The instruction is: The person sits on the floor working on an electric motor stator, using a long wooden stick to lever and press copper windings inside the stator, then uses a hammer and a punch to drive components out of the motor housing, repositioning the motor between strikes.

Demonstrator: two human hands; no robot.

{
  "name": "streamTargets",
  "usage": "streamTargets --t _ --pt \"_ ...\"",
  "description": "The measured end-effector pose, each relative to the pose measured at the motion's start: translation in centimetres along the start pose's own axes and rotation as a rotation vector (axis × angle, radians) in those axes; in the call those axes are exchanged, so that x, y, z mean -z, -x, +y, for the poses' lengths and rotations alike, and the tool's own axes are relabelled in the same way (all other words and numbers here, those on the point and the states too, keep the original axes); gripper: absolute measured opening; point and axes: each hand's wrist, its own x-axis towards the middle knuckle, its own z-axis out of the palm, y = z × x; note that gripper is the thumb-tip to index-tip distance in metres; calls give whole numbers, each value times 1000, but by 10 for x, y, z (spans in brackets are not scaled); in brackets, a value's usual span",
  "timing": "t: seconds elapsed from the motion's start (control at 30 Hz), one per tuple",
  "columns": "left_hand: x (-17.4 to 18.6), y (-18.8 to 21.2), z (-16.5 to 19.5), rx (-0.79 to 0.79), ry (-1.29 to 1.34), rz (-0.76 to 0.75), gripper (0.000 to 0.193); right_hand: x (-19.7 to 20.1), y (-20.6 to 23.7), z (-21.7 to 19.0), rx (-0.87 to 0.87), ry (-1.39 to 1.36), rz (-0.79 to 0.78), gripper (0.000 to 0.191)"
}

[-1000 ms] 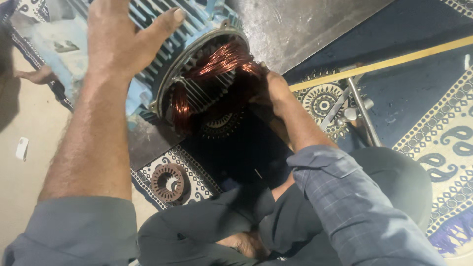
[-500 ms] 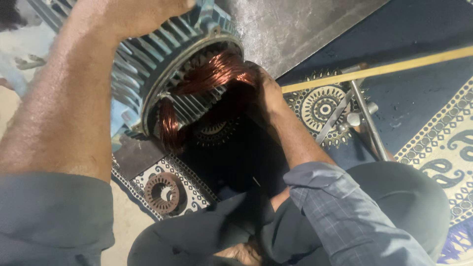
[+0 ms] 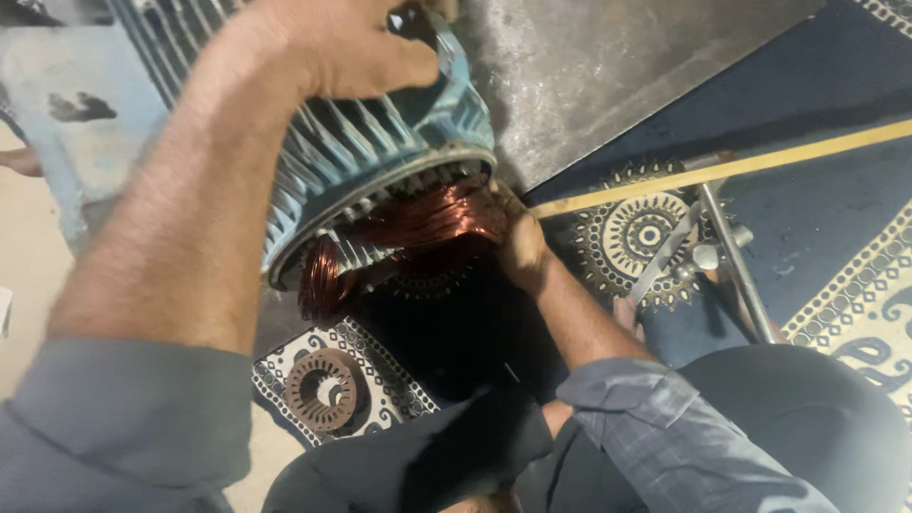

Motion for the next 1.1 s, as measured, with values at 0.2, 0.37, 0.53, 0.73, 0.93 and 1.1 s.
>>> streamTargets --t 0.2,0.37,0.53,0.73,0.93,1.1 --pt "-25 -5 -24 -400 -30 286 41 -8 11 28 237 130 -8 35" --pt "-33 8 -35 -378 -1 411 40 -4 16 33 216 178 -70 34" --pt "-42 13 -29 -268 6 445 40 -12 20 21 176 312 -42 37" --pt "-45 11 -30 -237 -93 477 40 -21 32 7 85 522 60 48" --pt "-80 76 -16 -393 135 844 35 2 30 8 348 719 -78 46" --pt "-181 239 -18 -195 418 996 23 31 18 19 748 1665 53 35"
